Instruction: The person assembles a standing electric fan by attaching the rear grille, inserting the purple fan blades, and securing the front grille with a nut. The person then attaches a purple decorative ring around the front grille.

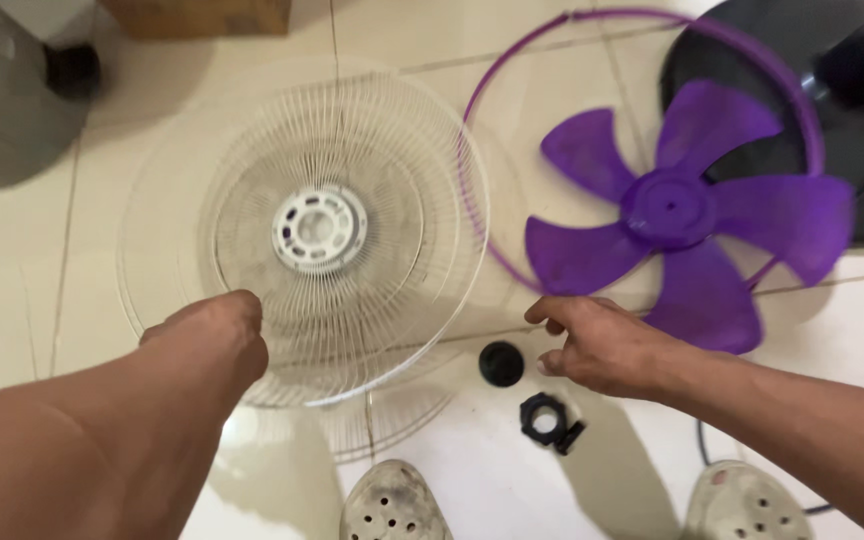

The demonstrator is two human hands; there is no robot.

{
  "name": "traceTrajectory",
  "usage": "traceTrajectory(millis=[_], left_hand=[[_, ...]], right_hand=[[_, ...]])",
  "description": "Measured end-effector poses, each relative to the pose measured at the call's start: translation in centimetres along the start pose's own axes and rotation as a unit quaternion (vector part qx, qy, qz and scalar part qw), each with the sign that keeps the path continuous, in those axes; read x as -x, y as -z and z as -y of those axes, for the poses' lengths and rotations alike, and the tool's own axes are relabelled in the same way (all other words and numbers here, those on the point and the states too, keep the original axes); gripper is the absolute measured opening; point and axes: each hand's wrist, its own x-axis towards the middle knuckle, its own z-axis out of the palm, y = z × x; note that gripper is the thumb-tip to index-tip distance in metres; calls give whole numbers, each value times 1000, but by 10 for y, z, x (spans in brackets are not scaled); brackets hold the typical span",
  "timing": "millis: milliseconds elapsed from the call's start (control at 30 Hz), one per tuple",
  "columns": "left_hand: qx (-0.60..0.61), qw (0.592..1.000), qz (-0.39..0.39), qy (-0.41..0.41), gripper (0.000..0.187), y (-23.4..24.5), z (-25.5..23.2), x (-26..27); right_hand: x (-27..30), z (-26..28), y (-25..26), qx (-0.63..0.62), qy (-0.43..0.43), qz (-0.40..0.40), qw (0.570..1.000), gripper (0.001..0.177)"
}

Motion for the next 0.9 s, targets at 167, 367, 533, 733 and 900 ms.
traceTrajectory(millis=[167, 367, 533, 733, 900], left_hand=[[32, 996, -58, 51, 34, -27, 32, -45], [72, 987, -109, 95, 34, -29, 45, -52], [111, 979, -137, 98, 34, -21, 48, -37], [184, 959, -212, 51, 27, 1, 38, -6], [278, 946, -167, 14, 26, 47, 12, 46]], right_hand=[[-15, 11, -32, 109, 61, 43, 991, 65], [-31, 13, -60, 280, 229, 5, 932, 59], [-39, 4, -49, 332, 157, 55, 929, 43], [-25, 2, -21, 136, -3, 1, 991, 29], [7, -4, 20, -101, -75, -121, 985, 38]])
